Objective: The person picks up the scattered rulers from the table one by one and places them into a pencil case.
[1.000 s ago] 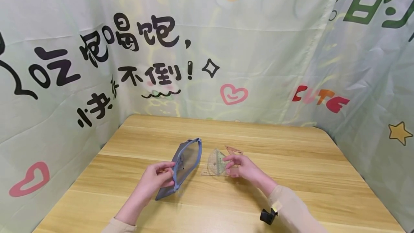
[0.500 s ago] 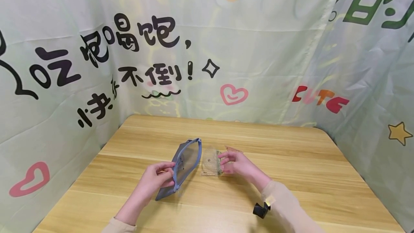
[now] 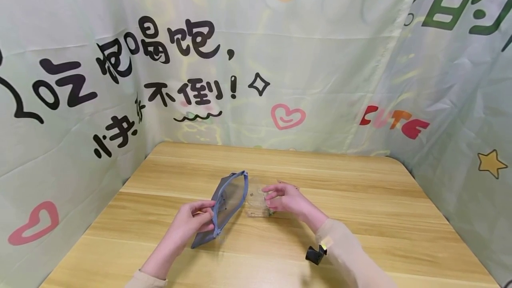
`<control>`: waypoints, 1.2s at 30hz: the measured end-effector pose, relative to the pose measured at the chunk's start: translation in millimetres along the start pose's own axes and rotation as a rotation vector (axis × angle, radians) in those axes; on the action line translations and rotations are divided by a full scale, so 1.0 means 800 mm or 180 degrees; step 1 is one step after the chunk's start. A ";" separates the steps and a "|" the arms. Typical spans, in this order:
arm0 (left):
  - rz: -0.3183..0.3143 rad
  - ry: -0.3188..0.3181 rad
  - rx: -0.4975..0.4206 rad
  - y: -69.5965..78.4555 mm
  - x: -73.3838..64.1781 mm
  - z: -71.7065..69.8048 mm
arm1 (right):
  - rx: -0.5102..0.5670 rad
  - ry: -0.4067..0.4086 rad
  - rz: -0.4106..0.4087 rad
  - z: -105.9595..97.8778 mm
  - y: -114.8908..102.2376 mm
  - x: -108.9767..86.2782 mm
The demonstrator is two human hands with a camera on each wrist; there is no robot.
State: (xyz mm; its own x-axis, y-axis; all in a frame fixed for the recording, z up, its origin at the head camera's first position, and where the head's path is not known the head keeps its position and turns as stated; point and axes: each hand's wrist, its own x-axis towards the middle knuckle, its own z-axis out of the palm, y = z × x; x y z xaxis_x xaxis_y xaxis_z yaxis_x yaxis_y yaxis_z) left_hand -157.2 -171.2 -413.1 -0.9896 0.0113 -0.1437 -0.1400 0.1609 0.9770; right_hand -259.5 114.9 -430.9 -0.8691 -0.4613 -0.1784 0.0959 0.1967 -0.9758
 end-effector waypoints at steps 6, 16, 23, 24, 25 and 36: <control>0.0013 -0.0021 0.0002 0.001 0.001 0.001 | 0.0080 -0.0007 -0.0001 0.005 -0.004 0.003; 0.0021 -0.0046 0.0014 0.000 0.000 0.002 | 0.0125 -0.0029 0.0010 0.011 -0.006 0.006; -0.0002 -0.0018 0.0030 0.000 0.001 0.002 | 0.0151 -0.0062 0.0005 0.017 -0.006 0.012; -0.0002 -0.0018 0.0029 0.000 0.001 0.002 | 0.0152 -0.0078 -0.0004 0.017 -0.006 0.012; -0.0004 -0.0016 0.0026 0.000 0.000 0.002 | 0.0154 -0.0097 -0.0013 0.018 -0.006 0.013; 0.0010 -0.0034 0.0006 0.000 0.000 0.001 | 0.0161 -0.0166 0.0012 0.028 -0.013 0.020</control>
State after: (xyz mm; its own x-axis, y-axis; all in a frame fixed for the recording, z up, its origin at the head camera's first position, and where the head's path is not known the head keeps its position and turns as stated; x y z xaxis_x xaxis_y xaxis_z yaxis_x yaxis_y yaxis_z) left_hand -157.0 -170.2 -413.2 -0.9896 0.0222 -0.1424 -0.1370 0.1627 0.9771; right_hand -263.9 86.2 -426.6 -0.8424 -0.5053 -0.1873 0.1248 0.1552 -0.9800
